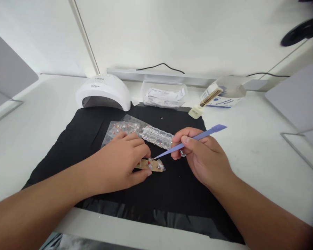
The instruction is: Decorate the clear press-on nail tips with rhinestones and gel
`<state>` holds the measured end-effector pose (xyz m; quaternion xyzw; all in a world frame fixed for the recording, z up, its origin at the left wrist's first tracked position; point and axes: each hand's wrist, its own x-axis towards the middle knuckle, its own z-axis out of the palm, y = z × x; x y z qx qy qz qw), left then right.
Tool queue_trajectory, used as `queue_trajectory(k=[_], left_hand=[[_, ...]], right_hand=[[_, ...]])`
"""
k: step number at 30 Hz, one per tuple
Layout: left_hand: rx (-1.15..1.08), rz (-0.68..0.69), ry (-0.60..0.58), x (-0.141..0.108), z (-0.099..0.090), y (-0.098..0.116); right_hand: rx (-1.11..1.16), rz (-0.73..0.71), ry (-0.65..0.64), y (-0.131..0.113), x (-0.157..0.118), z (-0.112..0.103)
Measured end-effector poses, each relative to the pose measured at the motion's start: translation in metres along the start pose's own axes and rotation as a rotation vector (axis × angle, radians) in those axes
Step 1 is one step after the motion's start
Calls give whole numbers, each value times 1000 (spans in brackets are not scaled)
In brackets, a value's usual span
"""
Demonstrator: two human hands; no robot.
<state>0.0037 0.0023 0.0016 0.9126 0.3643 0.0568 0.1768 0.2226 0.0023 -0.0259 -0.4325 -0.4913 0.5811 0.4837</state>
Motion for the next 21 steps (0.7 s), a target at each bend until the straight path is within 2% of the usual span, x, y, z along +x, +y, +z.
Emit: queue_trajectory(k=[21], left_hand=[[-9, -9, -15, 0, 0, 1]], right_hand=[[-16, 0, 6, 1, 0, 0]])
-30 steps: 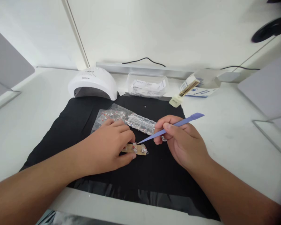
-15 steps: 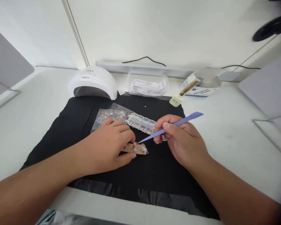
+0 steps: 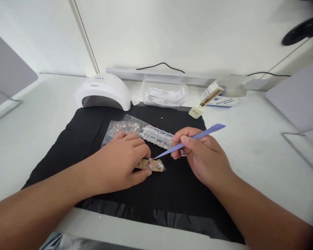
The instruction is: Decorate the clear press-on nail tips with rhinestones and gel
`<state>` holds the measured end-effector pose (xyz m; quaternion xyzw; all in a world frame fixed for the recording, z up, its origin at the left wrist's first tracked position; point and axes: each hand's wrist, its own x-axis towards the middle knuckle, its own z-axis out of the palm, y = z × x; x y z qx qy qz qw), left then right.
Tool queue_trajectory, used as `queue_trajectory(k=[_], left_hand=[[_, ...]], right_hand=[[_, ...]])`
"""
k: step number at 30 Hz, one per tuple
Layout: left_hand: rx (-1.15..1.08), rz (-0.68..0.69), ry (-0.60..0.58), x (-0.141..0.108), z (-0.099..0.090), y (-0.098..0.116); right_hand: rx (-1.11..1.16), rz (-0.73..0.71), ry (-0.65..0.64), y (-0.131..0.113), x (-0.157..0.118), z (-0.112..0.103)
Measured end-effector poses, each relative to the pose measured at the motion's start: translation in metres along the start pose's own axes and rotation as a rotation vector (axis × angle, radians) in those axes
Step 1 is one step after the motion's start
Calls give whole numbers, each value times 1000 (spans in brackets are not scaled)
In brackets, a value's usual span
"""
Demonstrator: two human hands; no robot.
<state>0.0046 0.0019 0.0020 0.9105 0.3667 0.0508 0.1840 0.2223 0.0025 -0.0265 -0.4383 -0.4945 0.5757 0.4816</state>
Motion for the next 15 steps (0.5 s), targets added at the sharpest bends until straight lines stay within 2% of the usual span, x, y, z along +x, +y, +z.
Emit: queue_trajectory(k=[15], left_hand=[[-13, -7, 25, -2, -3, 1]], right_hand=[[-19, 8, -9, 0, 1, 0]])
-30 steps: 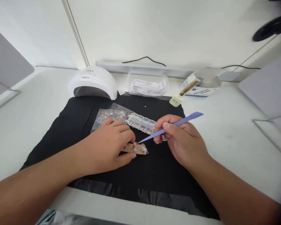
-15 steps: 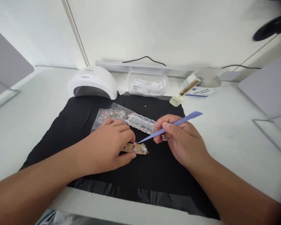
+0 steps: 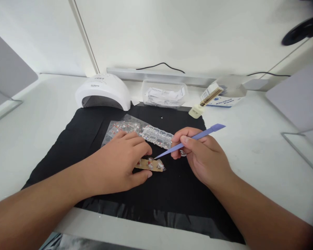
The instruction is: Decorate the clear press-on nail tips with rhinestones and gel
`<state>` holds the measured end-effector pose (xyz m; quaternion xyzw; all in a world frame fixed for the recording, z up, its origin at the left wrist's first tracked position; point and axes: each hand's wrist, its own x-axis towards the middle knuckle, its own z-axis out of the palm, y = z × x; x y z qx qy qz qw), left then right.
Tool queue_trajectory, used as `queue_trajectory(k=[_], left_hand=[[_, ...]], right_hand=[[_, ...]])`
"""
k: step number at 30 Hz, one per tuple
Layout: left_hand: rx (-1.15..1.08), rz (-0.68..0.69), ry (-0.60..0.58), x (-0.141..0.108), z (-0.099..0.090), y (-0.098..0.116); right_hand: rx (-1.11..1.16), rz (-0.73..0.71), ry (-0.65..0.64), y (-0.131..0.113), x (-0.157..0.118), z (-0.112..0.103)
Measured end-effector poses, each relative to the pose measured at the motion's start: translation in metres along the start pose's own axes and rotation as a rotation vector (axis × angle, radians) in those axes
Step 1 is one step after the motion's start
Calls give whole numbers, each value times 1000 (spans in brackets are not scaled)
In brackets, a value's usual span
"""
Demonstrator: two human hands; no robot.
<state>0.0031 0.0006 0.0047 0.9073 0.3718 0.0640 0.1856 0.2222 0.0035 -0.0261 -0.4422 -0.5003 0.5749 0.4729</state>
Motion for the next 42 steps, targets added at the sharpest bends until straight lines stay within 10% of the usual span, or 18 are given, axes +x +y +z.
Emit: queue_trajectory(k=[42], left_hand=[[-57, 128, -13, 1, 0, -4]], right_hand=[[28, -7, 1, 3, 1, -3]])
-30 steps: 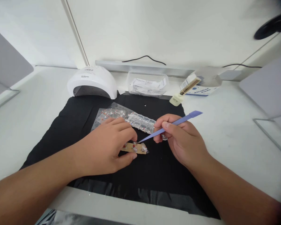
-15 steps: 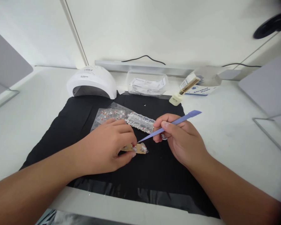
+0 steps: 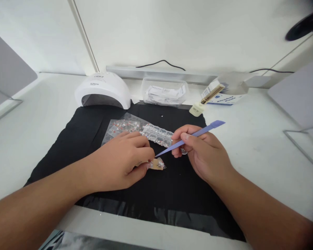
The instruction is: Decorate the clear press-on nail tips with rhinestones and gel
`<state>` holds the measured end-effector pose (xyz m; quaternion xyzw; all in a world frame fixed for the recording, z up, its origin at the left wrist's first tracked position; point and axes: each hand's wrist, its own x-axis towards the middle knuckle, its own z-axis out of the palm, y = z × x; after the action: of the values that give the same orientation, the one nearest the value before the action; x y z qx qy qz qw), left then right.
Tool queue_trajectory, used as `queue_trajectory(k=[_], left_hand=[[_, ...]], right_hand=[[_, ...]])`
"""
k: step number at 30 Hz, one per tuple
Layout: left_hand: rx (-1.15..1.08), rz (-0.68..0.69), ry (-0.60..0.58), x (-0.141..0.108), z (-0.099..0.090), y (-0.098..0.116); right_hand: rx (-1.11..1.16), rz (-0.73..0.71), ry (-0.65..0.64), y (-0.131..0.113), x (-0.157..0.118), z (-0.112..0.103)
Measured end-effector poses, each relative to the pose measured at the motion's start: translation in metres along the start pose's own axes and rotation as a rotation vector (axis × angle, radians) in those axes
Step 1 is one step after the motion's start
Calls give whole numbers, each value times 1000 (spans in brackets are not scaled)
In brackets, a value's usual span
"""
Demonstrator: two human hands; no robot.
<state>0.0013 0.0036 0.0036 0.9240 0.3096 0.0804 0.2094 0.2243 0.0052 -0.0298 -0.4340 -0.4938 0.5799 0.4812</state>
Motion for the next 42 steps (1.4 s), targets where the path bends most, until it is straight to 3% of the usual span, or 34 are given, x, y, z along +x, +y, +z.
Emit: queue_trajectory(k=[12, 18, 22, 27, 42], left_hand=[[-13, 0, 31, 0, -1, 1], [-36, 20, 83, 0, 2, -3], [-37, 15, 59, 2, 5, -4], [-18, 10, 71, 2, 6, -5], [52, 12, 60, 3, 7, -5]], right_hand=[[14, -25, 55, 0, 4, -4], [72, -153, 178, 0, 8, -5], [116, -241, 260, -1, 10, -7], [139, -275, 323, -3, 13, -8], [190, -340, 317, 4, 18, -14]])
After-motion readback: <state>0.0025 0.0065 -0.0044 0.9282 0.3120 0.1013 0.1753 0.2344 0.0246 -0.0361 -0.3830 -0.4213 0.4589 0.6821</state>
